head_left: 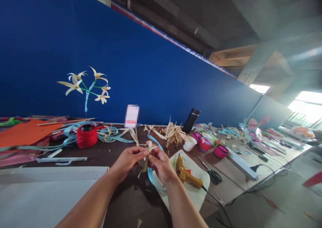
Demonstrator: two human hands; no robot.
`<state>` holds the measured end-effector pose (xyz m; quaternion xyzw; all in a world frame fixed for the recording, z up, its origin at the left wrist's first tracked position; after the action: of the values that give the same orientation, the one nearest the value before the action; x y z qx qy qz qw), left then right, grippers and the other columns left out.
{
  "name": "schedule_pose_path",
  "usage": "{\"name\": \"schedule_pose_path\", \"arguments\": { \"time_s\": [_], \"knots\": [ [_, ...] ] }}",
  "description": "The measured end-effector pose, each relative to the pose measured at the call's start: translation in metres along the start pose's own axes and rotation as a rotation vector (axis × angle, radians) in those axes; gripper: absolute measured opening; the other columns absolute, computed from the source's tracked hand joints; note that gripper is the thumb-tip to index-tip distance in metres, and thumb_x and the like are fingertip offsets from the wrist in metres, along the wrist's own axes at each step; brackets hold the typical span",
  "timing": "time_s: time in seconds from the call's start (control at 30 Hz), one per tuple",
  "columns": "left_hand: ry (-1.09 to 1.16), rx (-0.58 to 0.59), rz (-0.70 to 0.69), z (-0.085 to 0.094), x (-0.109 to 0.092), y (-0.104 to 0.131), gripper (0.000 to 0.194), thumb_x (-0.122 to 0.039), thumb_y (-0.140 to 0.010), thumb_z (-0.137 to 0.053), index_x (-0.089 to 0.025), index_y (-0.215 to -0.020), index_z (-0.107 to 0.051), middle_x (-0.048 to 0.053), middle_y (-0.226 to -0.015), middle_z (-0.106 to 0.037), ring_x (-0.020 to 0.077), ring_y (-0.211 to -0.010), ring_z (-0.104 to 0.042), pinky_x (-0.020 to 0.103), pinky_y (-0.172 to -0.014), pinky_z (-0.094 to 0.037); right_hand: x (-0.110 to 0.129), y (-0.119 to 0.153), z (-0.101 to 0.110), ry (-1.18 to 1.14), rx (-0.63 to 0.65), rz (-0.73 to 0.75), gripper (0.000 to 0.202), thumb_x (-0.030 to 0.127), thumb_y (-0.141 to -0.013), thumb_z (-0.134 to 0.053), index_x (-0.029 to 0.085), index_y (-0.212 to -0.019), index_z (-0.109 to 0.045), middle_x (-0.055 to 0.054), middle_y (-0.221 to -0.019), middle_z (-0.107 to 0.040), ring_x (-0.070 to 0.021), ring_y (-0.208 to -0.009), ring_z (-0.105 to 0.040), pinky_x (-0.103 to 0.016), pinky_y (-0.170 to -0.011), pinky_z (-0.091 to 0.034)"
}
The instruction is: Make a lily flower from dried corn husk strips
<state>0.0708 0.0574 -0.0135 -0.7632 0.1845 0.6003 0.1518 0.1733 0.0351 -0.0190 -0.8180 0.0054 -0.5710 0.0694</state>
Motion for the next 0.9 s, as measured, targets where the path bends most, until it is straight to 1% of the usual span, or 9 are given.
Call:
{"name": "schedule_pose_path", "arguments": {
  "time_s": [0.1, 0.2, 0.27, 0.43, 0.53, 0.63, 0.7, 0.77, 0.9],
  "knots": [
    [0.057, -0.004, 0.025, 0.0, 0.003, -0.001, 0.025, -0.038, -0.064, -0.072, -0.015, -0.072, -0.067, -0.003, -0.054, -0.054, 0.0032, -0.043, -0.034, 0.018, -0.042, -0.02, 0.002, 0.001, 0.0, 0.036, -0.004, 0.015, 0.042, 0.031, -0.069, -0.071, 0.021, -0.108, -0.058, 0.0, -0.076, -0.058, -0.0105, -0.059, -0.05, -0.02, -0.051, -0.037],
    [0.124, 0.009, 0.037, -0.002, 0.005, -0.001, 0.024, -0.037, -0.065, -0.072, -0.015, -0.07, -0.065, -0.003, -0.054, -0.053, 0.0029, -0.043, -0.035, 0.017, -0.041, -0.02, 0.004, 0.001, -0.002, 0.041, 0.004, 0.016, 0.044, 0.031, -0.072, -0.07, 0.022, -0.113, -0.056, 0.0, -0.078, -0.059, -0.0103, -0.061, -0.05, -0.019, -0.051, -0.037],
    [0.161, 0.008, 0.025, -0.003, 0.005, -0.002, 0.024, -0.036, -0.065, -0.072, -0.014, -0.07, -0.065, -0.003, -0.055, -0.053, 0.0027, -0.044, -0.036, 0.016, -0.041, -0.021, 0.005, 0.002, -0.002, 0.041, 0.001, 0.02, 0.044, 0.03, -0.071, -0.07, 0.022, -0.112, -0.056, 0.0, -0.079, -0.059, -0.0098, -0.06, -0.05, -0.018, -0.05, -0.036],
    [0.221, -0.052, -0.023, 0.002, 0.004, -0.004, 0.025, -0.035, -0.063, -0.074, -0.013, -0.068, -0.063, -0.003, -0.06, -0.054, 0.0025, -0.046, -0.037, 0.016, -0.042, -0.021, 0.004, 0.001, 0.001, 0.1, -0.068, 0.034, 0.035, 0.028, -0.066, -0.074, 0.018, -0.096, -0.059, 0.001, -0.074, -0.059, -0.0076, -0.053, -0.045, -0.017, -0.044, -0.031],
    [0.21, -0.095, -0.026, 0.005, 0.004, -0.004, 0.026, -0.036, -0.062, -0.075, -0.013, -0.071, -0.064, -0.004, -0.059, -0.053, 0.0023, -0.045, -0.035, 0.017, -0.042, -0.021, 0.003, 0.0, 0.004, 0.182, -0.121, 0.061, 0.025, 0.03, -0.068, -0.072, 0.017, -0.083, -0.058, 0.004, -0.061, -0.054, -0.0064, -0.048, -0.041, -0.018, -0.043, -0.03],
    [0.187, -0.147, -0.011, 0.01, 0.006, -0.005, 0.029, -0.037, -0.059, -0.076, -0.014, -0.074, -0.065, -0.005, -0.058, -0.053, 0.0025, -0.043, -0.034, 0.017, -0.041, -0.022, 0.005, 0.0, 0.004, 0.245, -0.133, 0.105, 0.02, 0.03, -0.07, -0.07, 0.016, -0.076, -0.057, 0.006, -0.054, -0.047, -0.0054, -0.046, -0.035, -0.018, -0.043, -0.027],
    [0.171, -0.184, -0.011, 0.014, 0.007, -0.005, 0.031, -0.037, -0.057, -0.076, -0.015, -0.077, -0.065, -0.004, -0.059, -0.055, 0.0036, -0.044, -0.037, 0.017, -0.042, -0.024, 0.006, 0.0, 0.006, 0.282, -0.153, 0.127, 0.019, 0.029, -0.07, -0.069, 0.016, -0.075, -0.057, 0.007, -0.054, -0.046, -0.0054, -0.046, -0.033, -0.018, -0.043, -0.026],
    [0.143, -0.197, -0.019, 0.015, 0.007, -0.006, 0.034, -0.038, -0.057, -0.077, -0.015, -0.079, -0.066, -0.003, -0.062, -0.057, 0.0044, -0.046, -0.039, 0.017, -0.043, -0.026, 0.009, 0.001, 0.008, 0.33, -0.181, 0.151, 0.017, 0.029, -0.07, -0.069, 0.016, -0.075, -0.058, 0.006, -0.055, -0.046, -0.0059, -0.047, -0.033, -0.019, -0.044, -0.026],
    [0.096, -0.167, -0.025, 0.014, 0.005, -0.005, 0.035, -0.038, -0.058, -0.076, -0.015, -0.083, -0.067, -0.002, -0.063, -0.057, 0.0052, -0.048, -0.04, 0.017, -0.044, -0.028, 0.014, 0.003, 0.01, 0.386, -0.193, 0.189, 0.015, 0.029, -0.072, -0.066, 0.016, -0.077, -0.06, 0.004, -0.06, -0.049, -0.0075, -0.051, -0.036, -0.019, -0.045, -0.028]
  ]
}}
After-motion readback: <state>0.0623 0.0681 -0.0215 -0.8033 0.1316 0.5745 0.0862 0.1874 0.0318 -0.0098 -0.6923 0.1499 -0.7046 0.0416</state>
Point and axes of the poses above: each hand's wrist, its own y-axis away from the middle knuckle, its own z-axis out of the back of the hand, x = y × z, the point moved 8 cm from there along -y, towards the middle knuckle
